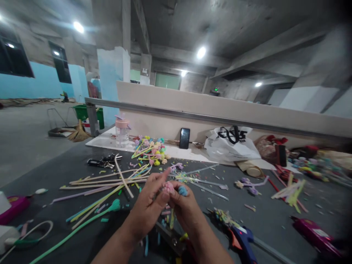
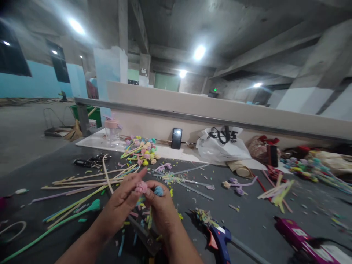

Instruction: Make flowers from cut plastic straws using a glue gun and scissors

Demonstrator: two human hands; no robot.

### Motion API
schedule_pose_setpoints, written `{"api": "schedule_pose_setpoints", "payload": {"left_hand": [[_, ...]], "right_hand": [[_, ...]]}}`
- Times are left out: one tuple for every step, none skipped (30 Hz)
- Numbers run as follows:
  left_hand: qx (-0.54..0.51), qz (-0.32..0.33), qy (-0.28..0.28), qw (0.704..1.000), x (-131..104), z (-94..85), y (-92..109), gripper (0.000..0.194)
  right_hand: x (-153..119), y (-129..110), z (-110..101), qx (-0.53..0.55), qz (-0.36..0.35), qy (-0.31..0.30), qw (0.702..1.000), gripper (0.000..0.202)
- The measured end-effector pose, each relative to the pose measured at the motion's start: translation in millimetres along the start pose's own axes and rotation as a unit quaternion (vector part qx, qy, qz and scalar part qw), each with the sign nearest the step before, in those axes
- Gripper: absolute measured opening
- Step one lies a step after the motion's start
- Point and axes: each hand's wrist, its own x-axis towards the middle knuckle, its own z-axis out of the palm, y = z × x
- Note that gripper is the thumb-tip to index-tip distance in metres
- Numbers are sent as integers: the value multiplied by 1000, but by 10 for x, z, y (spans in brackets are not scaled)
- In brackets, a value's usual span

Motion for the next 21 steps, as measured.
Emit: {"api": "schedule_pose_setpoints", "payload": {"left_hand": [[-8,8,25,1000,-8,-2,-17,45],[-20,3,53,998,-12,-6,-40,47],[-33,-13,87,996,-10,-11,-65,47],[-43,-37,118,991,0,-16,-86,46],[-56,-55,135,988,19,-20,-97,45],[-69,-68,147,984,45,-23,-90,44],[-83,-72,149,983,73,-23,-58,43],[-99,-68,141,983,96,-19,1,42],[-113,-65,128,983,108,-10,86,40],[-127,-63,115,983,101,7,194,39],[-144,-65,101,982,69,33,314,38],[-163,-74,93,979,9,67,436,38],[-184,-88,95,974,-80,112,545,39],[-209,-106,99,967,-193,165,633,42],[-228,-134,119,957,-325,225,691,45],[-232,-163,140,949,-468,290,717,49],[-232,-186,161,941,-613,357,714,52],[-233,-208,170,935,-751,423,688,52],[-236,-231,166,929,-874,483,650,50],[-240,-244,151,927,-977,537,609,48],[-241,-246,135,929,-1056,583,575,47]], "right_hand": [[6,-7,10,9,-5,6,1000,21],[14,-23,23,15,-11,15,1000,21],[22,-51,41,19,-20,26,999,21],[29,-92,62,23,-29,36,999,21],[32,-147,88,30,-35,45,998,20],[29,-214,118,37,-36,51,997,20],[15,-289,152,45,-33,52,997,19],[-13,-369,188,52,-25,52,997,18],[-57,-448,226,58,-14,50,997,19],[-120,-522,264,63,-2,48,997,19],[-201,-587,303,67,10,46,997,20],[-301,-641,340,70,17,44,996,20],[-418,-682,375,73,20,44,996,20],[-549,-713,407,75,17,44,996,20],[-692,-734,433,78,9,45,996,19],[-839,-747,452,79,-1,46,996,20],[-984,-754,462,79,-11,48,996,20],[-1121,-757,464,77,-18,47,996,20],[-1244,-755,456,75,-20,46,996,21],[-1347,-747,441,73,-22,45,996,22],[-1428,-732,419,69,-20,46,996,24]]}}
